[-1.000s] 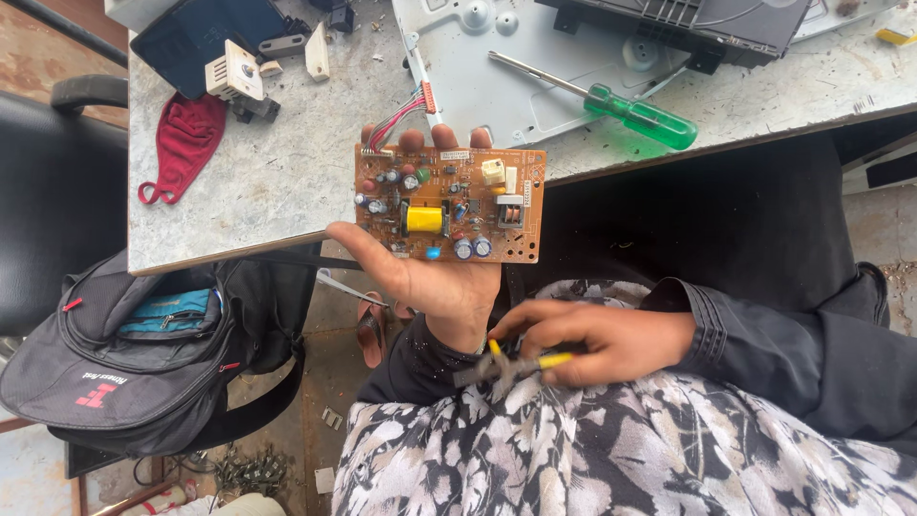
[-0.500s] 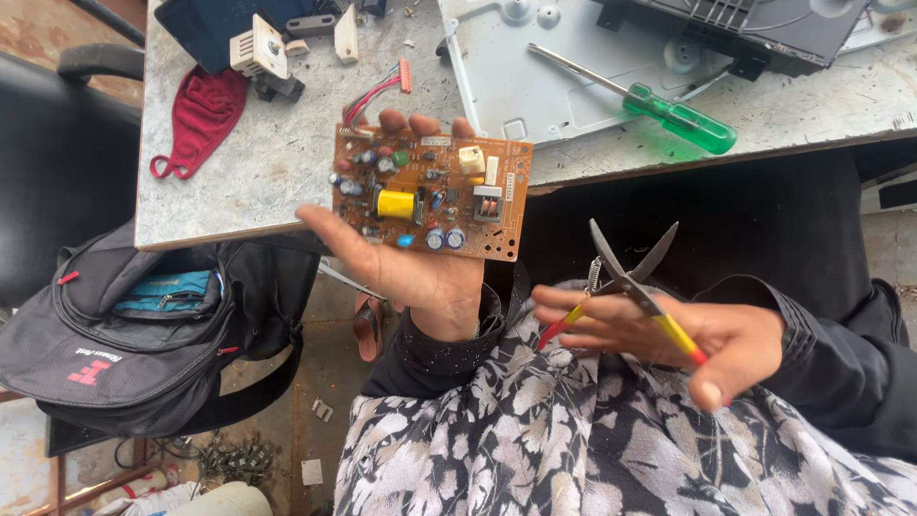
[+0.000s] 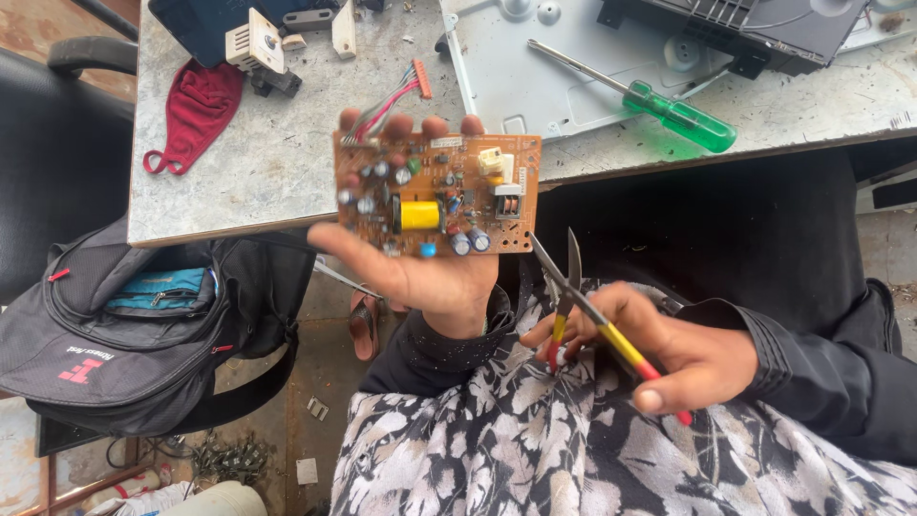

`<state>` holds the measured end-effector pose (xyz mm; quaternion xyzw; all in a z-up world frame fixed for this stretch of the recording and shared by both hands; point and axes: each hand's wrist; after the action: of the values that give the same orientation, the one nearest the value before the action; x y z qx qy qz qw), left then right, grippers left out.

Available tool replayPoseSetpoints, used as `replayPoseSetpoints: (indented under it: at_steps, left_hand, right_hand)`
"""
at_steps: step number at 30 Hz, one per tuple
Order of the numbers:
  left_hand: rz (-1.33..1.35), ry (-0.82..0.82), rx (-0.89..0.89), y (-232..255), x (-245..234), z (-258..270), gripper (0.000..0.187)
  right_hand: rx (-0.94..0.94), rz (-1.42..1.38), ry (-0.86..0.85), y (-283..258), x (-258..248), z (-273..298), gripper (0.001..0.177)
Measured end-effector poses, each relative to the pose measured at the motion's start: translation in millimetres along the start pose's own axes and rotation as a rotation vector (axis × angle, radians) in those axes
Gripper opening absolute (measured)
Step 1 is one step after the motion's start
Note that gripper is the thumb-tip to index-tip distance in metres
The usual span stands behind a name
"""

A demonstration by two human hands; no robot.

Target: The person holds a circuit board and uses pliers to remove components from it. They repeatedly grip and pull parts off the board, occasionally dropping them onto the workbench.

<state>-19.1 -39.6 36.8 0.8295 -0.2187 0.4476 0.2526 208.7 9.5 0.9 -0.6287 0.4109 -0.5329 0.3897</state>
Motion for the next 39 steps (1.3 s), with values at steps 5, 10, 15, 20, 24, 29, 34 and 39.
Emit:
replayPoseSetpoints:
  at_steps: [5,10,15,20,24,29,34,39]
  left_hand:
    - [-0.082,-0.022,0.097,-3,1,7,0.085]
    - [-0.116,-0.110,0.159,-7,6,12,0.089]
    - [-0.079,-0.047,0.095,1,4,1,0.079]
    - [0.033,0.074,-0.117,9,3,-5,0.076]
    - [0.073,0.208,-0.203,5,2,-2,0.076]
    - [0.005,0.270,-0.257,2,-1,-4,0.069]
    - [-0.085,0.280,-0.272,-1,0,-4,0.067]
    - [-0.132,0.278,-0.286,-6,2,0,0.065]
  right_hand:
    - [-0.067,-0.095,0.104,12,-3,4,0.086]
    - [-0.053,-0.065,0.125,9,-2,3,0.087]
    - [-0.072,0.594,0.348,-12,-1,-1,0.095]
    - [-0.193,1.549,0.698,-23,-5,-8,0.077]
    - [-0.188,1.929,0.831,-20,-7,-3,0.065]
    - [-0.170,2.152,0.805,-14,-15,3,0.059]
    - [-0.179,2.218,0.824,-8,-19,3,0.058]
    - [-0.180,2.206,0.828,-8,-20,1,0.060]
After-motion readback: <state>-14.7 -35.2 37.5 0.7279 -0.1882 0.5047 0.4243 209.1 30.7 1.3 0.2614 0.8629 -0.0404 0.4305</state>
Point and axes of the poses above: each hand's wrist, its own z-axis away from the middle knuckle, its own x-axis out of the palm, y = z × x, and after that the axes turned 3 degrees about z, right-handed
